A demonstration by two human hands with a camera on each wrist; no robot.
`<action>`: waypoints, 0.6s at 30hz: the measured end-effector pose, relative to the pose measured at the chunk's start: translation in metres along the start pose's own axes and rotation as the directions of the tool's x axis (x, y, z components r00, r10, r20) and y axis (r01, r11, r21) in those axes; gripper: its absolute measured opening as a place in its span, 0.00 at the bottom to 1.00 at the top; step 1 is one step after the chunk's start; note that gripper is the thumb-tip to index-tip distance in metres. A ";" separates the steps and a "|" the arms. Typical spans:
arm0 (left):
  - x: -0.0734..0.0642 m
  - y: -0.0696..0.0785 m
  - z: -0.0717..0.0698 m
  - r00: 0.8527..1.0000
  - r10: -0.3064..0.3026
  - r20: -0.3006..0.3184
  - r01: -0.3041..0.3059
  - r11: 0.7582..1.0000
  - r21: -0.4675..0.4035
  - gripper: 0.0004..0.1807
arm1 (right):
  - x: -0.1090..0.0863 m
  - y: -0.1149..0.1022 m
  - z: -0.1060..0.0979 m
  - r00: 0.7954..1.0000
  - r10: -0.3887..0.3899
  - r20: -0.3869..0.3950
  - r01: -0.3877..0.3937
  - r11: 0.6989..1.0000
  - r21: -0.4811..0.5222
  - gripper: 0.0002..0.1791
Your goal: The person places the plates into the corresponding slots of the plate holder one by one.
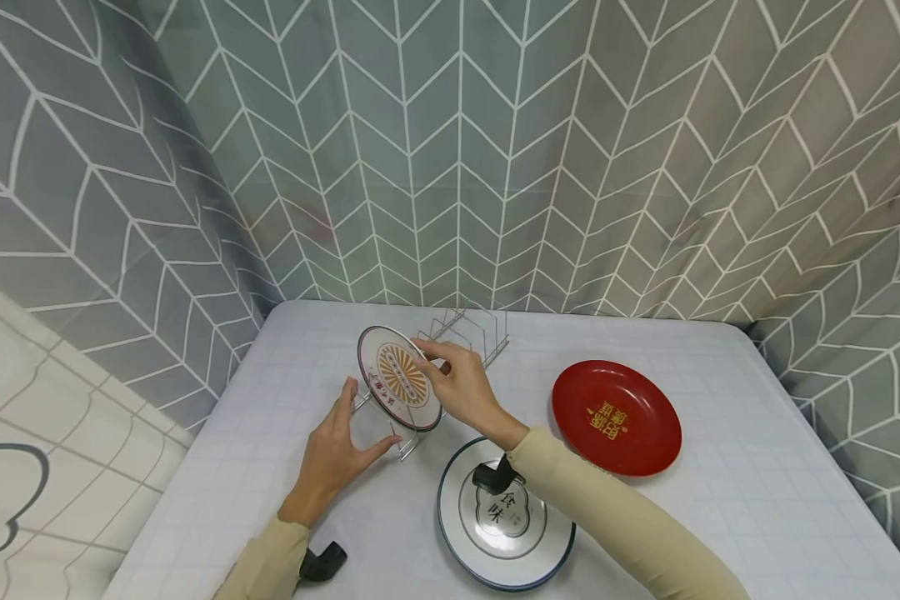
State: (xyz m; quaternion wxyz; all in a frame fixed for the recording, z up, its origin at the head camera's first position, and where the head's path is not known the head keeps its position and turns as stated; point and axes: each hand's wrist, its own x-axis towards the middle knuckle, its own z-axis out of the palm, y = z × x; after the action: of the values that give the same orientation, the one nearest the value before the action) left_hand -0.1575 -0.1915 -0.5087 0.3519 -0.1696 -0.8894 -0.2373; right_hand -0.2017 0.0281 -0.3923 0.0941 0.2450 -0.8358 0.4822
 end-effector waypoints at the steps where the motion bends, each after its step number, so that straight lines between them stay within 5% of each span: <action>1: 0.000 0.000 0.000 1.000 0.000 -0.001 0.000 1.000 0.001 0.66 | 0.000 0.000 0.000 1.000 0.000 -0.002 0.000 1.000 0.000 0.17; 8: -0.002 0.000 0.001 1.000 -0.006 0.003 0.006 1.000 -0.007 0.68 | -0.004 -0.001 -0.004 0.999 0.031 0.007 -0.031 0.999 0.040 0.20; 14: -0.003 0.000 0.001 1.000 -0.003 0.005 0.003 1.000 -0.012 0.68 | -0.017 0.003 -0.031 0.991 0.126 -0.034 -0.111 0.951 0.288 0.23; 18: -0.001 0.000 0.002 1.000 -0.003 0.003 0.003 1.000 -0.013 0.68 | -0.031 0.013 -0.051 0.989 0.144 0.004 -0.138 0.932 0.336 0.23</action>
State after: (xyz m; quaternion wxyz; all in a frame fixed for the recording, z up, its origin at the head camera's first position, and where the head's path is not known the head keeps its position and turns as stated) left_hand -0.1576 -0.1911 -0.5110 0.3491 -0.1711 -0.8886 -0.2434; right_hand -0.1856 0.0864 -0.3879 0.0247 0.1919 -0.7561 0.6252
